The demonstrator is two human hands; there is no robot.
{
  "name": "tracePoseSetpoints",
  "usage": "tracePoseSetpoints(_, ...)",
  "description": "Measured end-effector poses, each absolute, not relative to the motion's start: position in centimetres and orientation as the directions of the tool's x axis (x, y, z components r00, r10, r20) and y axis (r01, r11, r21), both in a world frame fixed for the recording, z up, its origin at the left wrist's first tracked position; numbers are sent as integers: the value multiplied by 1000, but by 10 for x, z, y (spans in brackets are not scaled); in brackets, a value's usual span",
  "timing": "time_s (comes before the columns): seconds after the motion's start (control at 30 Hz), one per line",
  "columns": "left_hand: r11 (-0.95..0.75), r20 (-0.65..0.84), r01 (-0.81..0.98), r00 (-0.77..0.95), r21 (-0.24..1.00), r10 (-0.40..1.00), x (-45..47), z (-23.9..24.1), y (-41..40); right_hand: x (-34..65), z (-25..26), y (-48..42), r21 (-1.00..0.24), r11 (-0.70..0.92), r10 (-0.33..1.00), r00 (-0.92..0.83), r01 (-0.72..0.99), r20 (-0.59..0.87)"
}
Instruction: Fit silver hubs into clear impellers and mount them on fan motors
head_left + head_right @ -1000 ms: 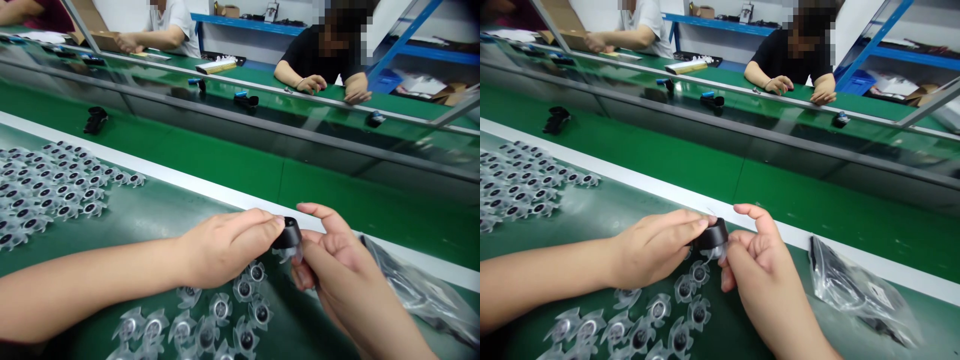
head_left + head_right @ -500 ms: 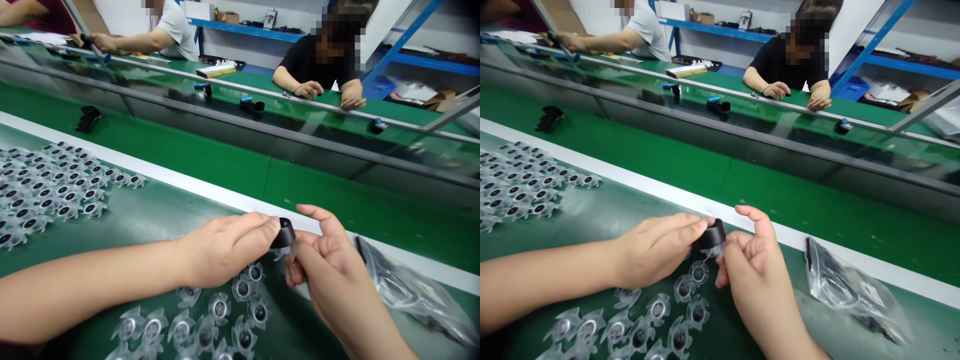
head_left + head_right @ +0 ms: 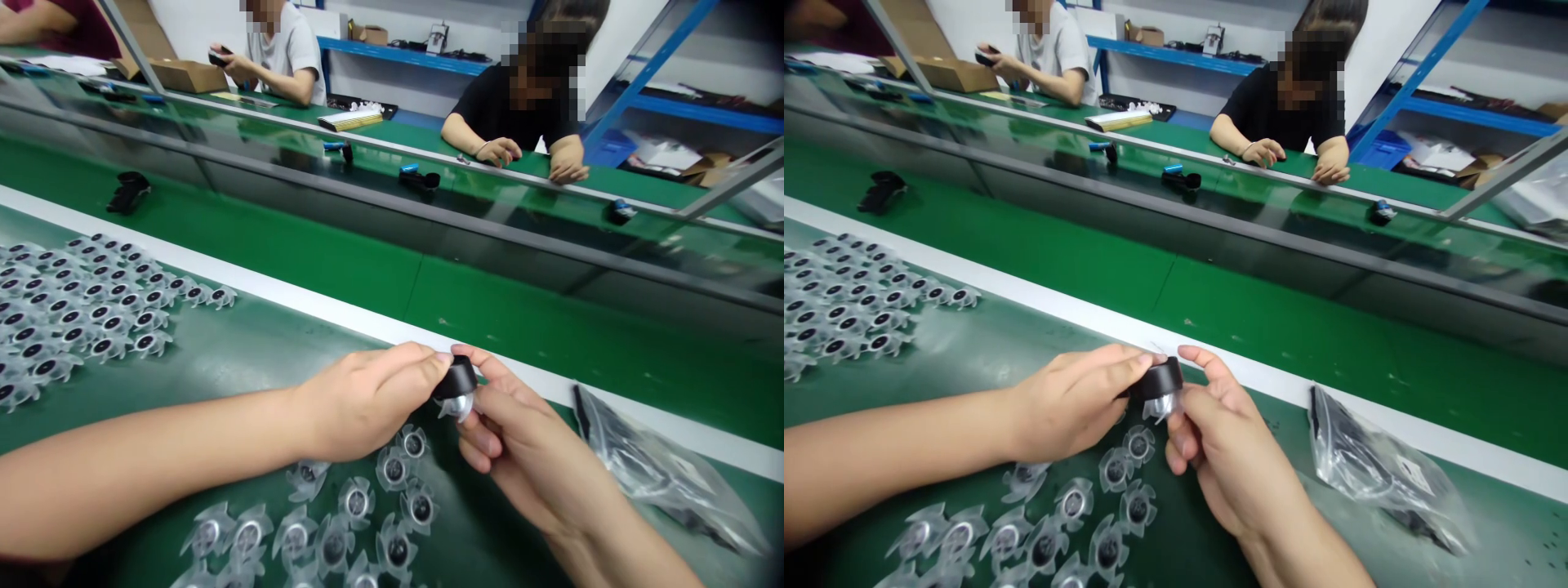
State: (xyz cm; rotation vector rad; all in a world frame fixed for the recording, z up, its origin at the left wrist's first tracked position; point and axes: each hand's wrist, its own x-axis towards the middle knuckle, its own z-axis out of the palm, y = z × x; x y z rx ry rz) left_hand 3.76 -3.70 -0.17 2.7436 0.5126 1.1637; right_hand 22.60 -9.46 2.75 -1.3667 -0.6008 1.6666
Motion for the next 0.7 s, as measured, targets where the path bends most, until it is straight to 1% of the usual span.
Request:
tracePoseSetpoints(0.07, -936, 685, 266, 639, 230, 350, 38, -2, -37, 225, 28, -95, -816, -479, 861, 10, -324, -509)
tracePoseSetpoints(0.13, -936, 687, 284, 638, 210, 348, 38, -1, -36, 224, 27, -94, -865, -429, 886, 65, -261, -459)
tracePoseSetpoints(0.2, -933, 680, 269, 640, 239, 358, 37, 1, -36, 224, 28, -94, -895, -409, 899, 87, -177, -428)
tracePoseSetpoints(0.23, -928, 672, 244, 640, 282, 373, 36, 3, -36, 223, 29, -94, -895, -420, 898, 76, -150, -434)
tracePoseSetpoints(0.3, -878, 611, 226, 645, 421, 459, 35, 8, -37, 223, 32, -93, -876, -461, 882, 32, -143, -470)
tracePoseSetpoints(0.37, -783, 491, 272, 653, 559, 577, 33, 13, -37, 223, 34, -93, -852, -500, 865, -35, -159, -501)
tracePoseSetpoints(0.43, -699, 389, 324, 648, 638, 655, 33, 17, -36, 225, 35, -93, -845, -514, 857, -106, -145, -503)
tracePoseSetpoints(0.57, -653, 365, 246, 665, 716, 652, 35, 25, -32, 231, 34, -94, -850, -526, 834, -212, -29, -509)
tracePoseSetpoints(0.63, -566, 283, 222, 690, 794, 667, 36, 28, -31, 234, 33, -97, -863, -501, 830, -247, 63, -500)
tracePoseSetpoints(0.7, -440, 178, 198, 714, 876, 677, 37, 30, -31, 235, 33, -100, -887, -441, 853, -242, 136, -462)
